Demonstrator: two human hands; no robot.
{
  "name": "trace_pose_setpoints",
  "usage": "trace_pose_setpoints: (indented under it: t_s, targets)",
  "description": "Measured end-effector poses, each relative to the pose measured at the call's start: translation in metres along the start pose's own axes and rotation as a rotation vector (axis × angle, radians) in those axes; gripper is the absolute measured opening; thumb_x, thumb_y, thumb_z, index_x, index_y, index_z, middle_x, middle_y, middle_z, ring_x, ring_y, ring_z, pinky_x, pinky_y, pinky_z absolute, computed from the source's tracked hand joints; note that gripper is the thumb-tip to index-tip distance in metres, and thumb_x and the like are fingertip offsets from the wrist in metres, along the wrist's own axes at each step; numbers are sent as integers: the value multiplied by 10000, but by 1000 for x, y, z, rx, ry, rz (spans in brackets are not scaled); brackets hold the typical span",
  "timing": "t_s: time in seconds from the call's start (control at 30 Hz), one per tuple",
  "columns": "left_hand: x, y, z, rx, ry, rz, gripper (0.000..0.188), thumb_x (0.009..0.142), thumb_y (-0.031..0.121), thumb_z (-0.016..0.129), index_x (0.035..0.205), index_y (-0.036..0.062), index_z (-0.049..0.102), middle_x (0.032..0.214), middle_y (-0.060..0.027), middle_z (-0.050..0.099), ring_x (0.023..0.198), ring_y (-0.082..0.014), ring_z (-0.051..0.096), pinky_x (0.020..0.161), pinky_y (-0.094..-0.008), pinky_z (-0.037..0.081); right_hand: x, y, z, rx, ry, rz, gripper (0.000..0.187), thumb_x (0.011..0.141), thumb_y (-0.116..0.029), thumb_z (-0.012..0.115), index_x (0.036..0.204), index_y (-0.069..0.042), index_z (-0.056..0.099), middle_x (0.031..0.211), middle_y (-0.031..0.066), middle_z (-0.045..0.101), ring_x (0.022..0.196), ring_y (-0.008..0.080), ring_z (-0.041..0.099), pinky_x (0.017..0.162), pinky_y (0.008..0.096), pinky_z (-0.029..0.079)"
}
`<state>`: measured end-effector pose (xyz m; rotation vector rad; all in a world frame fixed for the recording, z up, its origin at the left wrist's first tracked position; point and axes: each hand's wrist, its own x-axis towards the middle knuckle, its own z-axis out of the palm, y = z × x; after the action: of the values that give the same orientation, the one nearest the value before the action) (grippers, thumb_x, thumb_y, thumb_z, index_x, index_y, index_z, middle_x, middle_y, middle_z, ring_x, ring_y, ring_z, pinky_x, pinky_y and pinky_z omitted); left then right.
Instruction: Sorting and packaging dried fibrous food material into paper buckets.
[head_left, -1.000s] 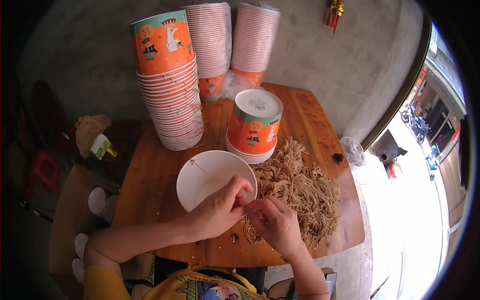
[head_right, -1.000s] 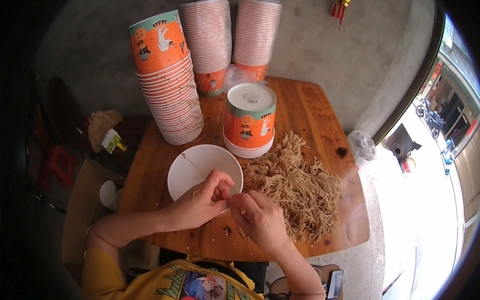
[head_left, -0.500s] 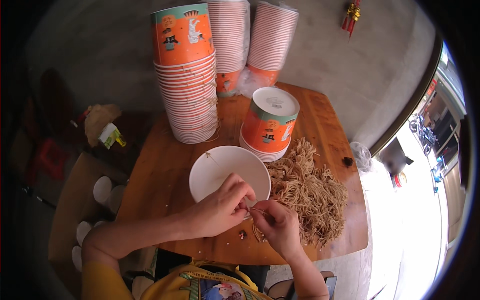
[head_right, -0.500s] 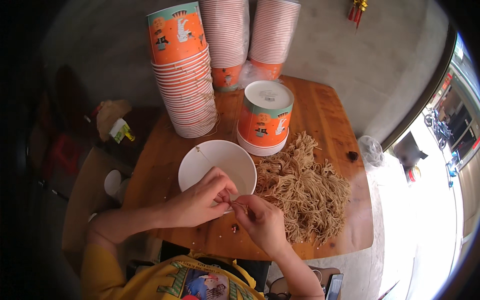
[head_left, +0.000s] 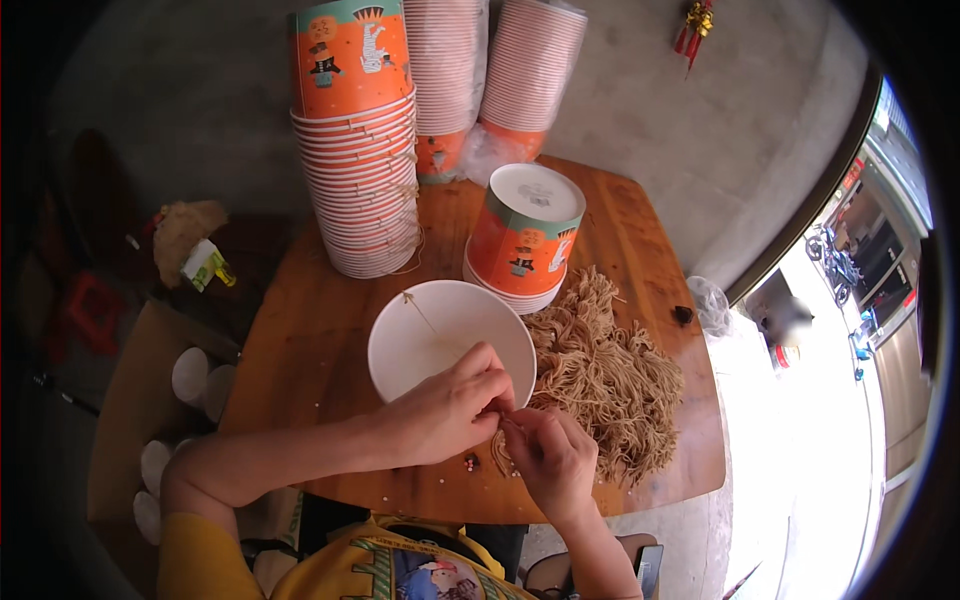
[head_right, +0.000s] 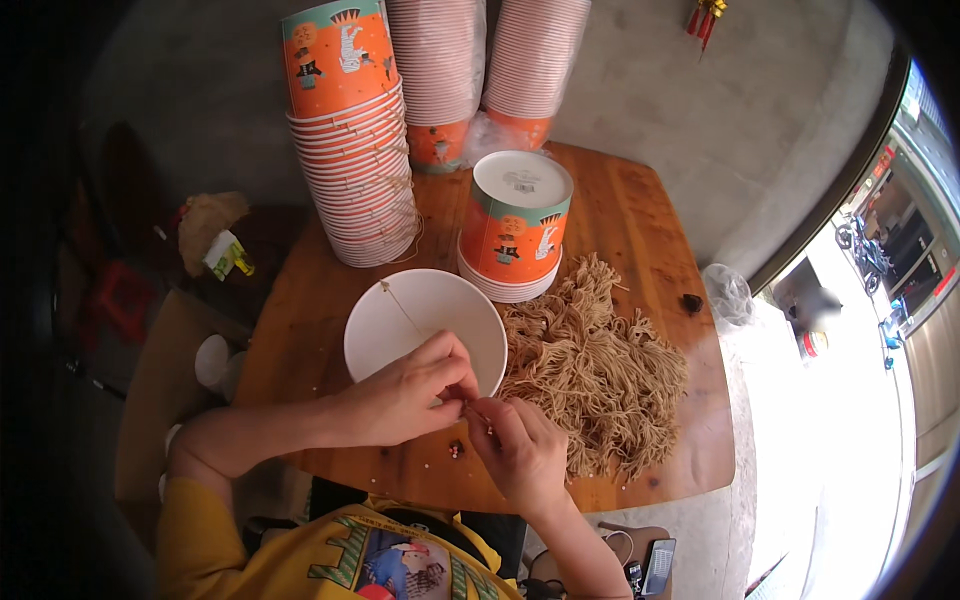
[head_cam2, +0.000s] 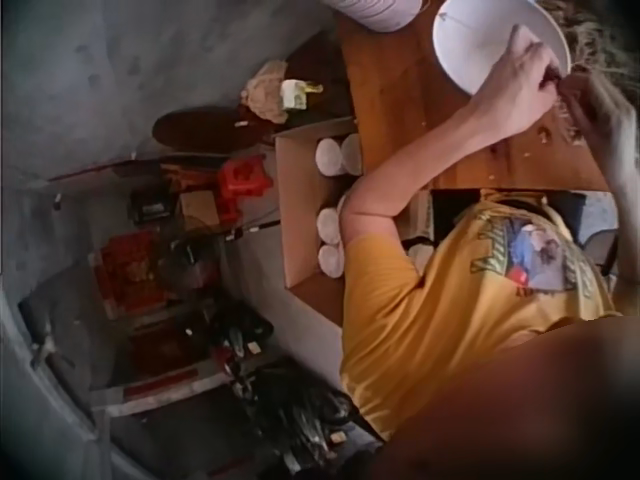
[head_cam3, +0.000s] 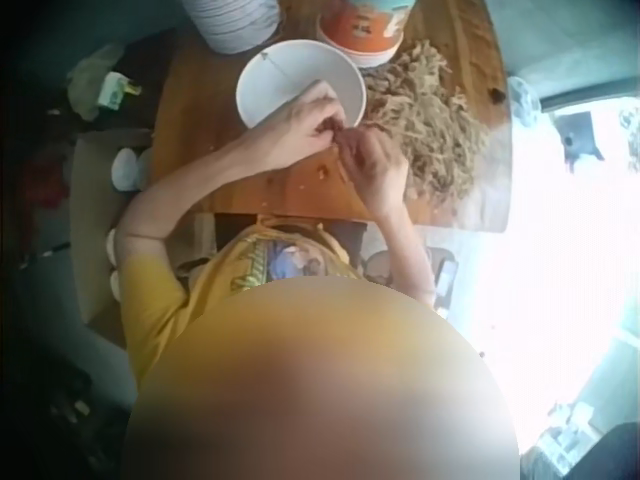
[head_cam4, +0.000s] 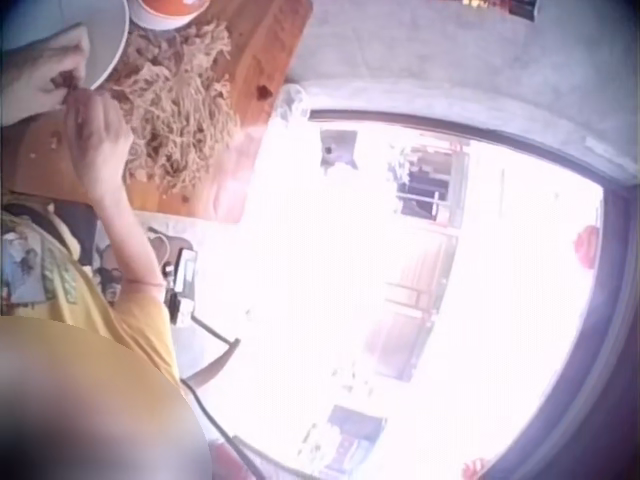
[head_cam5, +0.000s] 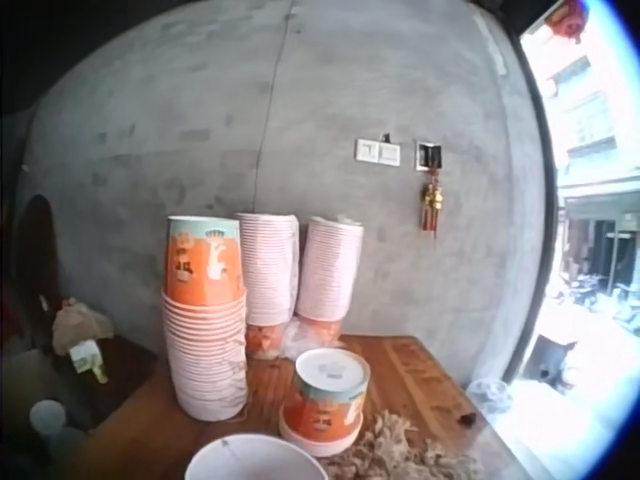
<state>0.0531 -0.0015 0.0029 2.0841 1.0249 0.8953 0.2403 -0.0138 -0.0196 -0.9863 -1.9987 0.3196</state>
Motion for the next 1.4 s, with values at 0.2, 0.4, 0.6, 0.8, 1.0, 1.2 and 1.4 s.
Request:
trace_pose_setpoints:
  t_s: [0.2, 0.4, 0.6, 0.8, 1.0, 1.2, 1.4]
  targets:
    - [4, 0, -2, 39, -20, -27, 128, 818, -27, 640, 916, 4, 563, 1051, -86, 477, 908, -189, 578, 766, -292, 512, -3, 6, 0, -116, 15, -101, 207, 781, -69, 747, 946, -86, 623, 700, 34, 552, 589, 206, 569, 505, 337, 456]
    - [0, 8, 0, 284, 91, 95, 155, 799, -25, 619, 896, 22, 508, 939, -108, 503, 865, -290, 593, 734, -379, 506, -2, 6, 4, -166, 52, -132, 214, 781, -66, 740, 954, -95, 618, 704, 23, 550, 594, 196, 571, 505, 324, 459]
    - [-3, 6, 4, 93, 143, -17, 162, 827, -27, 638, 914, 33, 515, 872, -81, 587, 783, -216, 624, 685, -327, 510, -1, 6, 5, -168, 43, -150, 212, 781, -62, 738, 952, -94, 617, 701, 23, 555, 592, 194, 572, 505, 319, 461]
    - [-6, 0, 6, -61, 148, -99, 177, 844, -44, 632, 929, 24, 493, 898, -62, 612, 790, -148, 632, 674, -289, 519, -3, 8, 9, -60, 54, -93, 215, 776, -52, 738, 952, -90, 621, 702, 31, 555, 592, 208, 574, 509, 321, 466]
    - [0, 11, 1, -179, 97, -212, 255, 855, -29, 639, 1014, 44, 454, 905, -42, 606, 812, -128, 623, 721, -271, 514, -4, 2, 12, 150, 71, 172, 136, 827, -40, 710, 928, -38, 618, 751, 60, 604, 597, 163, 603, 554, 269, 490]
    - [1, 10, -2, -241, 78, -248, 320, 862, -34, 620, 1104, 31, 422, 874, -54, 612, 789, -124, 621, 706, -285, 519, -7, 5, 14, 569, 34, 536, 77, 919, -86, 648, 919, -19, 610, 799, 14, 623, 624, 42, 534, 569, 210, 451]
    - [1, 0, -4, -370, 25, -284, 328, 875, -2, 623, 1134, 27, 424, 915, -54, 621, 842, -106, 604, 781, -278, 497, -8, 13, 13, 893, -51, 721, 128, 916, -66, 635, 1007, -22, 557, 755, -28, 565, 576, 36, 477, 523, 184, 391]
